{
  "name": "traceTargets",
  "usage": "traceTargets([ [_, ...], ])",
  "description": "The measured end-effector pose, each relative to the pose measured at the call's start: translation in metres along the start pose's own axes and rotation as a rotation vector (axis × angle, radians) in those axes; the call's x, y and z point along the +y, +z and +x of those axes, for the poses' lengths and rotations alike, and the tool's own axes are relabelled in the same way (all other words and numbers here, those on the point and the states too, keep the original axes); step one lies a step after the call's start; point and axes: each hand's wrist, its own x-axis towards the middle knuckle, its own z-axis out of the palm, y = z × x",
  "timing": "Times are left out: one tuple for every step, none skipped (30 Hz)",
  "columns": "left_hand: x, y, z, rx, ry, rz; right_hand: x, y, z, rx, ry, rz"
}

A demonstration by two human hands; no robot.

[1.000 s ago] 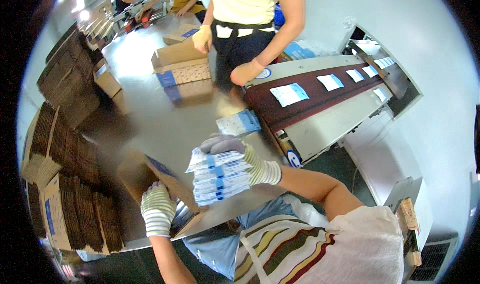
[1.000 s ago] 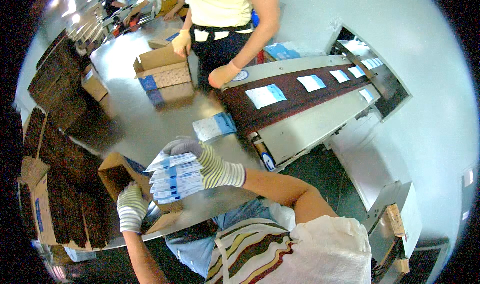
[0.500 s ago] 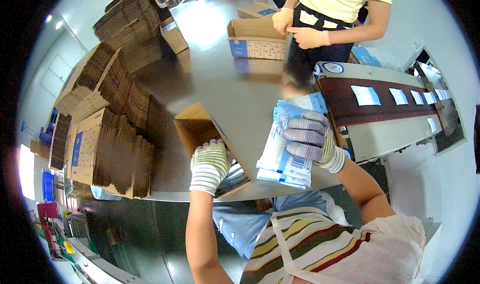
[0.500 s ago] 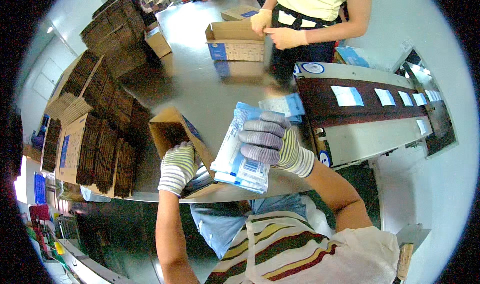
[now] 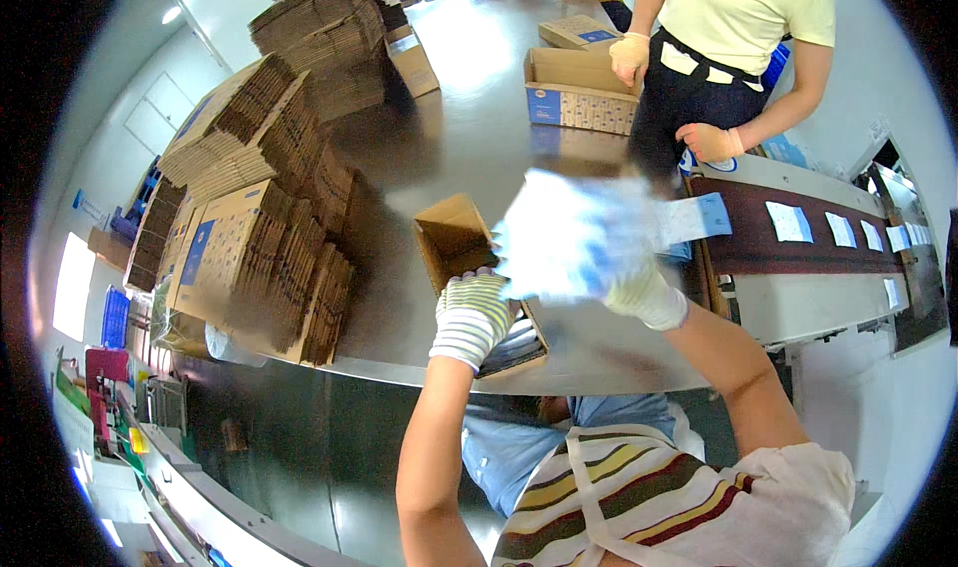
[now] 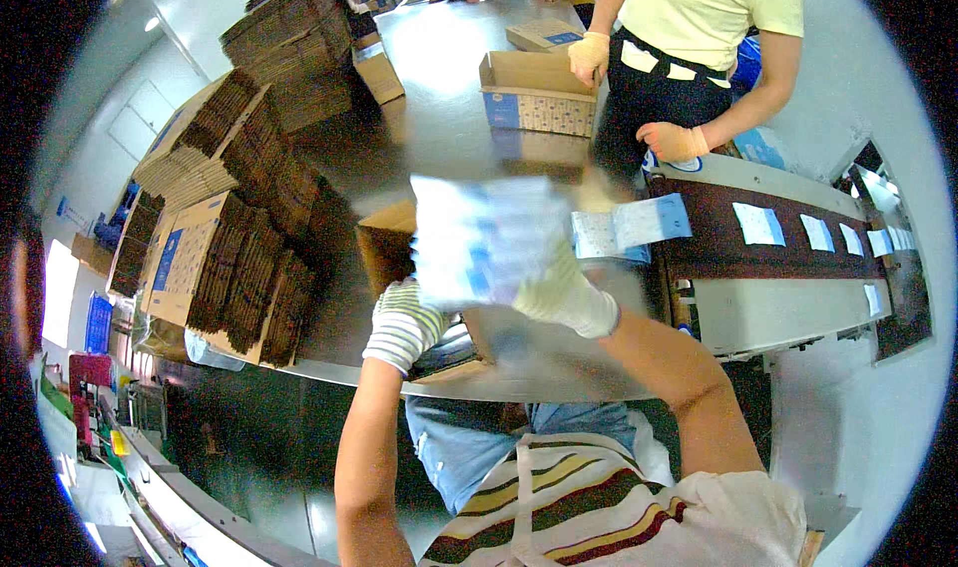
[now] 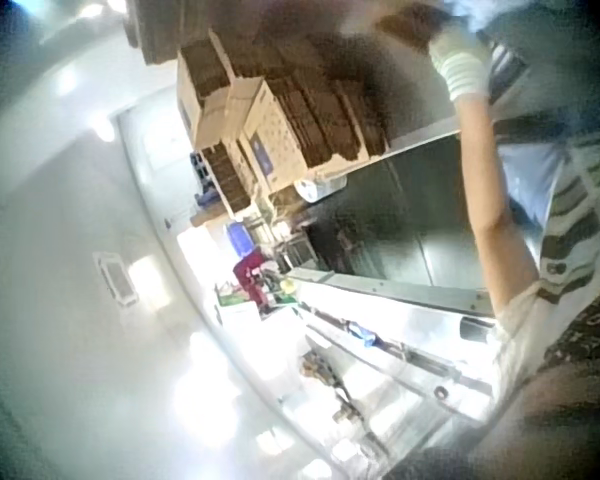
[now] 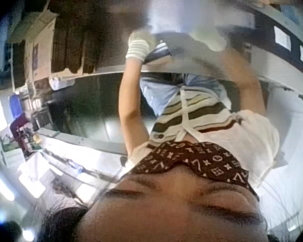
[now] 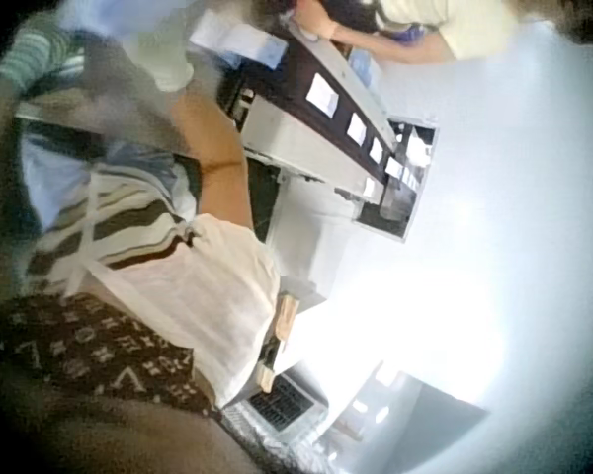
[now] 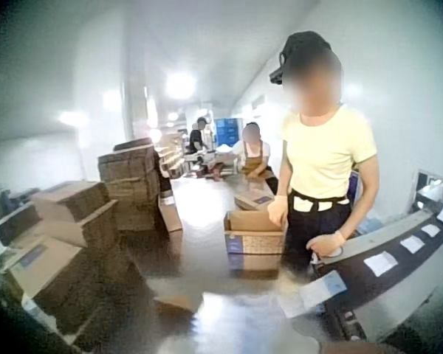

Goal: The person picks up a cardboard box from a stack, opens it, and places several small blue and white packets inside by hand before moving the filled box aside.

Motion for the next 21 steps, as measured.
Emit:
traceTargets([
  [-0.007, 0.008, 0.0, 0.065, -0.003, -0.038, 0.0, 0.01, 0.02, 0.069, -0.209, -0.188],
  [-0.011, 0.015, 0.001, 0.137, 0.007, -0.077, -0.007, 0.021, 0.035, 0.052, -0.115, -0.087],
  [-0.005, 0.006, -0.003, 0.156, -0.013, -0.106, -0.013, 0.029, 0.049, 0.018, -0.043, 0.201],
  [-0.018, 0.025, -0.004, 0.401, 0.032, 0.078, -0.025, 0.042, 0.067, -0.016, 0.012, 0.514],
  [-0.004, 0.016, 0.002, 0.33, 0.077, 0.01, 0.007, 0.058, 0.057, -0.093, -0.168, 0.096],
  [0.004, 0.005, 0.001, 0.252, 0.108, -0.051, 0.024, 0.07, 0.058, -0.276, -0.046, -0.075],
  [0.008, 0.002, 0.0, 0.187, 0.068, -0.071, 0.037, 0.085, 0.061, -0.476, 0.038, -0.257],
  [0.006, 0.002, -0.004, 0.118, 0.013, -0.083, 0.03, 0.099, 0.069, -0.733, 0.425, -0.17],
  [0.006, 0.003, -0.005, 0.133, 0.034, -0.07, 0.037, 0.107, 0.066, -0.686, 0.393, -0.197],
  [0.006, 0.005, -0.002, 0.147, 0.054, -0.059, 0.048, 0.11, 0.061, -0.643, 0.359, -0.224],
  [0.001, 0.012, -0.003, 0.199, 0.081, -0.02, 0.042, 0.109, 0.063, -0.652, 0.337, -0.241],
  [-0.002, 0.014, -0.004, 0.228, 0.104, 0.024, 0.038, 0.106, 0.068, -0.663, 0.313, -0.258],
  [0.0, 0.012, -0.004, 0.178, 0.083, 0.021, 0.036, 0.106, 0.073, -0.765, 0.31, -0.328],
  [0.002, 0.008, -0.005, 0.13, 0.06, 0.017, 0.036, 0.101, 0.075, -0.813, 0.342, -0.344],
  [0.004, 0.009, -0.001, 0.138, 0.064, 0.024, 0.038, 0.096, 0.079, -0.863, 0.373, -0.36],
  [0.004, 0.01, -0.001, 0.144, 0.059, 0.033, 0.035, 0.096, 0.082, -0.912, 0.396, -0.368],
  [0.005, 0.009, -0.002, 0.15, 0.052, 0.041, 0.029, 0.093, 0.081, -0.917, 0.34, -0.466],
  [0.005, 0.007, -0.006, 0.132, 0.055, 0.022, 0.029, 0.095, 0.077, -0.907, 0.285, -0.434],
  [0.008, 0.001, -0.008, 0.116, 0.058, 0.001, 0.034, 0.094, 0.075, -0.898, 0.229, -0.402],
  [0.013, -0.005, -0.006, 0.101, 0.062, -0.022, 0.044, 0.09, 0.071, -0.889, 0.175, -0.373],
  [0.017, -0.008, -0.004, 0.088, 0.102, -0.027, 0.068, 0.09, 0.063, -0.811, 0.143, -0.23],
])
